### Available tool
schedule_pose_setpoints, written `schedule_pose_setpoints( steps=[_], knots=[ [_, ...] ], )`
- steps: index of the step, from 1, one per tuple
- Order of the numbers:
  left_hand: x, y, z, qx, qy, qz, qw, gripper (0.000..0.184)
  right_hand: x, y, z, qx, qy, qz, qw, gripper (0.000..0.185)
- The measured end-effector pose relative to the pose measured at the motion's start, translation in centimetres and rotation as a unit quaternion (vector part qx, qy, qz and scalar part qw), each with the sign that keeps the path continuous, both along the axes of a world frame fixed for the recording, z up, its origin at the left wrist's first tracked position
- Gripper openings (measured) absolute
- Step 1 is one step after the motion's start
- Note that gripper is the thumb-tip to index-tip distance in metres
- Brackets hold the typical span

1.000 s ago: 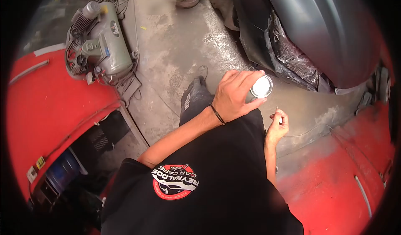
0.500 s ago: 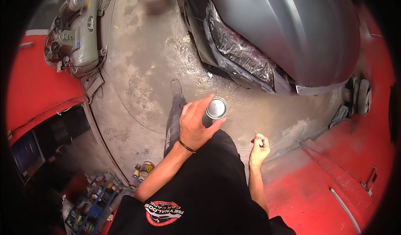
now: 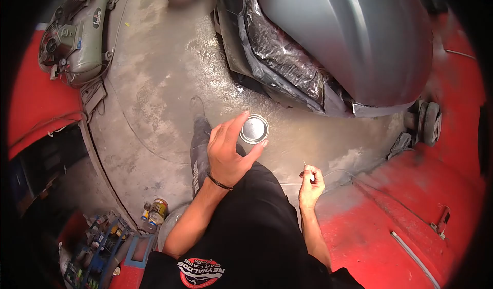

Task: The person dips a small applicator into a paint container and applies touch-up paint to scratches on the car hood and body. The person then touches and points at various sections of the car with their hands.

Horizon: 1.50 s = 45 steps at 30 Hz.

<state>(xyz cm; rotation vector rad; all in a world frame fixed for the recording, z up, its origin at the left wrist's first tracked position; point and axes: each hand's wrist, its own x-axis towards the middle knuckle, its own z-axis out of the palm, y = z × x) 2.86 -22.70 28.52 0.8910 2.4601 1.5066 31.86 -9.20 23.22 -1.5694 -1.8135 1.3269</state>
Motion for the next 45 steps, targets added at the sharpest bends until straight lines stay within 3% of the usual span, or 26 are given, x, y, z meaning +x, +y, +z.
schedule_pose_setpoints(
  steps=[6, 10, 20, 34, 45],
  knots=[
    [-2.5, 0.4, -5.1, 0.027, 0.007, 0.016, 0.999, 0.074, -2.1, 2.2, 0.3, 0.099, -0.085, 0.092, 0.987, 0.006],
    [-5.3, -0.1, -10.1, 0.044, 0.007, 0.021, 0.999, 0.075, -7.1, 3.4, -0.3, 0.141, -0.057, 0.151, 0.977, 0.008],
    [-12.5, -3.2, -18.1, 0.068, 0.014, 0.007, 0.998, 0.078, -28.4, 7.8, -3.1, 0.411, -0.072, 0.307, 0.855, 0.006],
    [-17.2, -5.2, -16.4, 0.047, 0.002, 0.0, 0.999, 0.077, -40.1, 10.7, -3.6, 0.463, -0.16, 0.3, 0.818, 0.012],
    [-17.6, -6.0, -13.1, 0.028, 0.006, 0.0, 1.0, 0.078, -39.6, 9.7, -3.1, 0.43, -0.195, 0.28, 0.836, 0.013]
  ],
)
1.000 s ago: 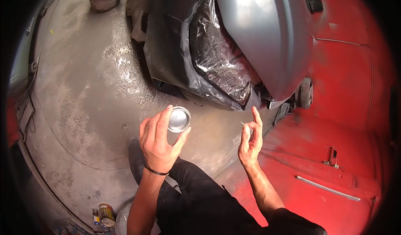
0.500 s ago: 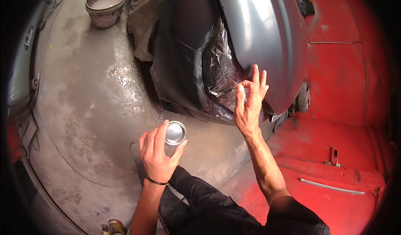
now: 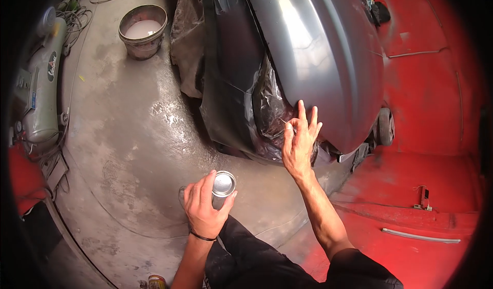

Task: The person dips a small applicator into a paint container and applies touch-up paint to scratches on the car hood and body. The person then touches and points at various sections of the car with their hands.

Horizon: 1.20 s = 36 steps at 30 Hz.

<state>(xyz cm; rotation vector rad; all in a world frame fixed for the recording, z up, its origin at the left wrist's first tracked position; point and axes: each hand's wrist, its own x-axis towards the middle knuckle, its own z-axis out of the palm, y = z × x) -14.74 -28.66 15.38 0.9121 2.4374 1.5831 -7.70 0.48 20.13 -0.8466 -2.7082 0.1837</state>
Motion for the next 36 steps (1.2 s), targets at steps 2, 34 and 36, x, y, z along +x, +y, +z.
schedule_pose_setpoints(
  steps=[2, 34, 36],
  knots=[
    [0.1, 0.0, 0.8, -0.002, 0.001, -0.007, 1.0, 0.077, 0.1, -0.3, 0.4, -0.018, 0.012, 0.004, 1.0, 0.015],
    [7.8, -17.8, 6.4, -0.078, -0.076, -0.013, 0.994, 0.077, 54.8, -18.7, -11.5, -0.429, -0.228, -0.452, 0.748, 0.03],
    [7.5, -19.2, 5.8, -0.108, -0.066, -0.008, 0.992, 0.077, 52.9, -18.5, -11.1, -0.435, -0.173, -0.451, 0.76, 0.026]
  ],
)
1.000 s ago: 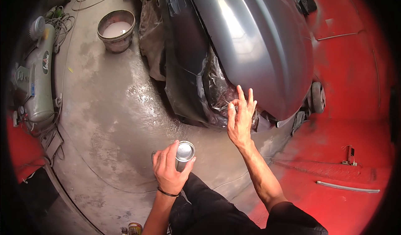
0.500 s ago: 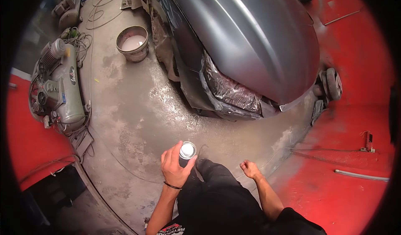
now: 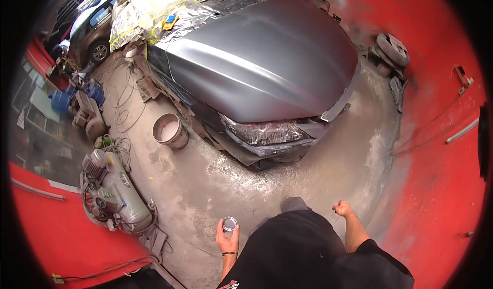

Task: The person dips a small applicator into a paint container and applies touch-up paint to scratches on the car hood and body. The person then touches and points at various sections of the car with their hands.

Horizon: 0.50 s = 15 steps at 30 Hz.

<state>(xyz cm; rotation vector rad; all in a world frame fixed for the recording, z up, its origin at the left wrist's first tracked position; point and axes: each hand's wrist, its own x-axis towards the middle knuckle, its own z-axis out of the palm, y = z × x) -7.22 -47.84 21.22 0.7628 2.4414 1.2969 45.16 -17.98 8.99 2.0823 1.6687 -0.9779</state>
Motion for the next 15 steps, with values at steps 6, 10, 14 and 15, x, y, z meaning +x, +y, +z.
schedule_pose_setpoints(
  steps=[6, 10, 14, 15],
  knots=[
    [-1.5, -0.9, -1.2, -0.017, -0.008, 0.052, 0.998, 0.078, -1.5, 0.4, -3.3, 0.046, 0.113, -0.056, 0.991, 0.019],
    [-1.1, 0.0, -1.2, -0.012, -0.027, 0.092, 0.995, 0.076, -1.2, -1.4, -2.5, 0.038, 0.127, -0.09, 0.987, 0.018],
    [-0.4, 0.7, -1.5, -0.003, -0.071, 0.123, 0.99, 0.075, 2.3, -4.9, -7.3, 0.042, 0.115, -0.109, 0.987, 0.016],
    [-0.3, 0.9, -1.7, 0.001, -0.087, 0.13, 0.988, 0.074, 3.4, -4.9, -8.7, 0.05, 0.108, -0.11, 0.987, 0.016]
  ],
)
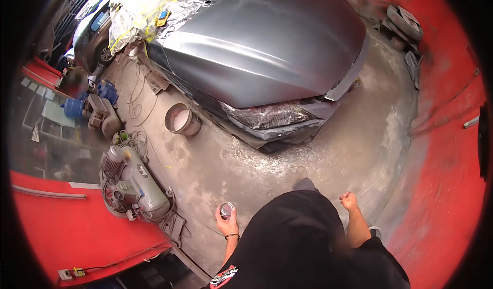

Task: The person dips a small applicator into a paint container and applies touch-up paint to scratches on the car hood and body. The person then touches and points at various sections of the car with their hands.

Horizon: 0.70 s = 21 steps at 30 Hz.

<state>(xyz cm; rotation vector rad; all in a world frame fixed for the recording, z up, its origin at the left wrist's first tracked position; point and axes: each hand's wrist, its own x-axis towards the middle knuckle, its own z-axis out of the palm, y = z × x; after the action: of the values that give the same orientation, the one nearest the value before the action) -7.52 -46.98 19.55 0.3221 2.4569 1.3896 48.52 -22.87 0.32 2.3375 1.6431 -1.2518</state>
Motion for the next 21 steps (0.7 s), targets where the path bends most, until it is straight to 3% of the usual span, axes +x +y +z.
schedule_pose_setpoints(
  steps=[3, 4, 7, 9, 11, 15, 21],
  knots=[
    [1.0, 1.7, 2.4, 0.006, 0.026, -0.013, 1.0, 0.074, -1.5, 0.1, 3.9, 0.103, -0.017, -0.01, 0.995, 0.016],
    [1.1, 2.2, 3.0, 0.007, 0.033, -0.02, 0.999, 0.073, -2.6, 0.7, 5.8, 0.091, 0.045, -0.043, 0.994, 0.018],
    [1.5, 4.9, 6.2, -0.008, 0.027, -0.016, 0.999, 0.073, -8.0, 2.9, 10.5, 0.232, 0.135, -0.04, 0.962, 0.014],
    [1.4, 6.4, 7.3, 0.005, 0.013, -0.003, 1.0, 0.072, -13.9, 6.6, 18.3, 0.223, 0.095, 0.052, 0.969, 0.012],
    [0.9, 8.3, 7.9, 0.02, 0.015, 0.009, 1.0, 0.073, -19.4, 10.3, 22.8, 0.211, 0.148, 0.079, 0.963, 0.01],
    [-0.6, 11.9, 9.4, -0.01, 0.024, 0.046, 0.999, 0.07, -29.1, 18.0, 27.0, 0.247, 0.215, 0.198, 0.924, 0.007],
    [-3.7, 17.4, 11.8, 0.011, -0.007, 0.149, 0.989, 0.063, -39.9, 27.0, 31.2, 0.257, 0.315, 0.284, 0.868, 0.009]
  ],
)
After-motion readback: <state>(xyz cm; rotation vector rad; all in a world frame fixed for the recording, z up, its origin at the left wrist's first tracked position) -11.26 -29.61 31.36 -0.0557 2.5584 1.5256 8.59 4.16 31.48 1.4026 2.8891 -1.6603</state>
